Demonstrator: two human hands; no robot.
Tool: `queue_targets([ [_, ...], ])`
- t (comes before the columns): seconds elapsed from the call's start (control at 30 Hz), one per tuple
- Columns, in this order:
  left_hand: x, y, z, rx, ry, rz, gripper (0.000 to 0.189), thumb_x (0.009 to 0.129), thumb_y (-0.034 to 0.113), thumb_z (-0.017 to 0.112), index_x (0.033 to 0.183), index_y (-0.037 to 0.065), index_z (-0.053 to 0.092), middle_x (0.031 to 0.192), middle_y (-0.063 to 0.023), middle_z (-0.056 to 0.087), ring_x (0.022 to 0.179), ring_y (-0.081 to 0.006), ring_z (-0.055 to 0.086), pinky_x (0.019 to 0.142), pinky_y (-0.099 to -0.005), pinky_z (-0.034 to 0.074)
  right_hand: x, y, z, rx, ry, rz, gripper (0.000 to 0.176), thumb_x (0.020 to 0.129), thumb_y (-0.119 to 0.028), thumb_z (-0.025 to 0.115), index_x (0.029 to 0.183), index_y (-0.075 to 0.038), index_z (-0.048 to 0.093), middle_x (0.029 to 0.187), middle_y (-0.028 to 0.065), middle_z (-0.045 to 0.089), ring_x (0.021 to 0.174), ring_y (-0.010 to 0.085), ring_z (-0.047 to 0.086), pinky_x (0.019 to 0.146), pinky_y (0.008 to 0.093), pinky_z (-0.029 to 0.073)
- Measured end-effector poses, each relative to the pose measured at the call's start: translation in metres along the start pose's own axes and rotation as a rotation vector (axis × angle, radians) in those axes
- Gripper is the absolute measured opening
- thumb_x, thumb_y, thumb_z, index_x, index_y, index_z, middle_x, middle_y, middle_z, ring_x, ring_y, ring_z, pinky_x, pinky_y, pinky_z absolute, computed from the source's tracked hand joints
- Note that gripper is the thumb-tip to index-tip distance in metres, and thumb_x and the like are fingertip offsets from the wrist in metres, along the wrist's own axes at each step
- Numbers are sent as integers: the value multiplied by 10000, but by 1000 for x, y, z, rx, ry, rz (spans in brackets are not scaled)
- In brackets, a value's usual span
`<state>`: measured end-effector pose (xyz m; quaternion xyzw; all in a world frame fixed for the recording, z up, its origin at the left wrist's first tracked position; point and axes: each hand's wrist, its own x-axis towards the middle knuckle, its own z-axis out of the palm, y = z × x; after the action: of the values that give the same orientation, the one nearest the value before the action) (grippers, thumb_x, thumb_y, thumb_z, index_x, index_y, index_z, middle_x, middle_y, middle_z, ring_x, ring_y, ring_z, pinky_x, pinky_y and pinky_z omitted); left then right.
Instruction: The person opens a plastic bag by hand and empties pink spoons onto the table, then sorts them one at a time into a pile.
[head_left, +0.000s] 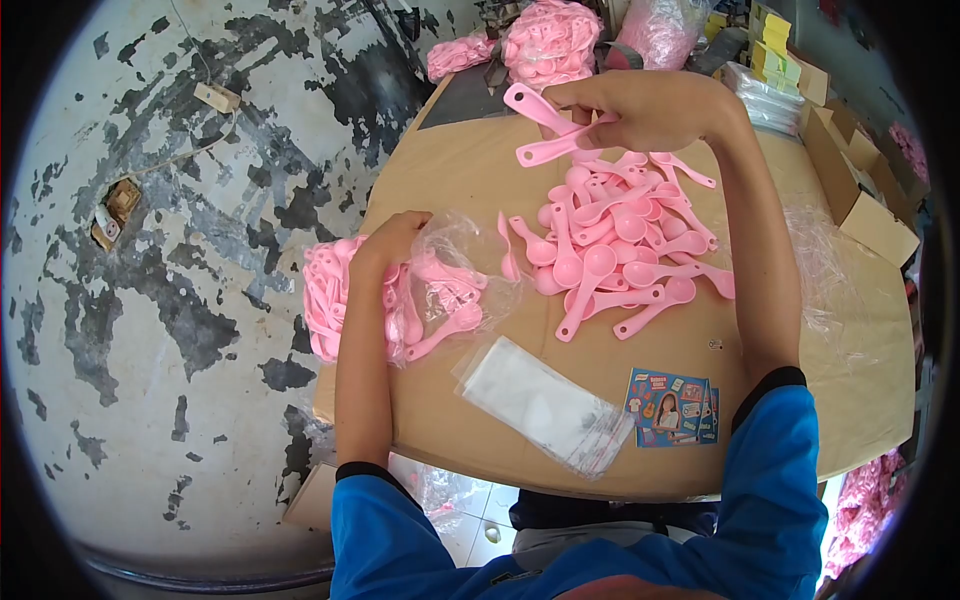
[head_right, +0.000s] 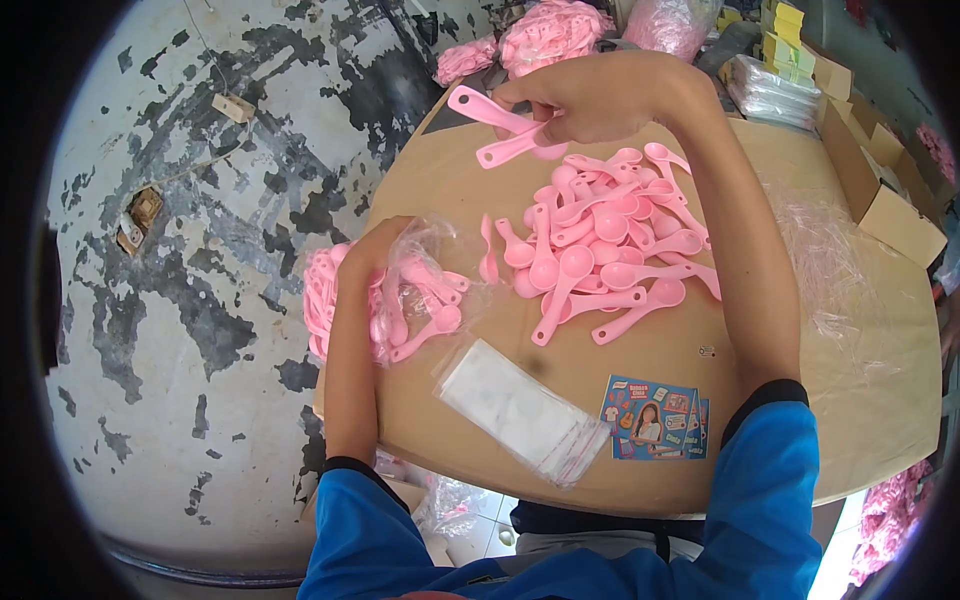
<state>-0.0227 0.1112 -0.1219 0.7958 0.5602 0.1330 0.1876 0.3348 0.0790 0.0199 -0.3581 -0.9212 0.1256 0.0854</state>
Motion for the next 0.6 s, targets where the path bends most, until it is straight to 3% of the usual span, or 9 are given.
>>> queue_targets([
  [0.1,10,-22,4,36,17,109,332,839,156,590,1111,-30,634,1046,-210,675,940,-308,656,849,-341,482,2,1,0,-22,-51,22,261,903,-143,571,1153,-85,518,903,69,590,778,192,583,697,345,458],
  [0.33,6,-15,4,-2,1,33,328,840,191,601,1078,-32,641,1018,-210,678,927,-305,658,826,-347,486,5,3,3,-67,-110,227,303,867,-211,636,1137,-100,556,929,81,619,841,204,600,745,345,474],
  [0.4,11,-23,5,34,-11,64,326,844,200,601,1070,-30,642,1009,-207,681,920,-308,659,815,-349,488,14,29,22,-311,246,47,276,859,-194,635,1106,-84,581,929,86,636,857,210,614,766,343,485],
  [0.47,17,-33,9,21,-1,81,325,842,208,605,1064,-25,645,1002,-204,683,910,-313,660,805,-352,490,20,38,30,-325,331,-56,249,850,-177,634,1071,-65,607,935,92,652,871,216,627,784,342,496],
  [0.53,22,-46,13,17,13,89,321,842,211,605,1060,-20,647,995,-201,685,901,-317,661,800,-354,492,34,28,28,-121,144,-88,221,840,-158,635,1030,-43,634,949,99,666,885,223,639,798,343,505],
  [0.57,25,-51,16,21,18,88,316,842,210,604,1059,-17,649,991,-200,685,897,-318,661,798,-354,492,37,9,33,53,-55,-33,190,842,-145,627,981,-18,657,977,110,673,893,236,648,792,346,509],
  [0.6,26,-53,17,25,22,87,312,843,208,602,1057,-13,650,987,-199,686,893,-320,661,797,-354,492,43,-5,44,96,-189,-142,212,844,-148,626,1004,-10,648,991,118,672,901,237,650,794,350,512],
])
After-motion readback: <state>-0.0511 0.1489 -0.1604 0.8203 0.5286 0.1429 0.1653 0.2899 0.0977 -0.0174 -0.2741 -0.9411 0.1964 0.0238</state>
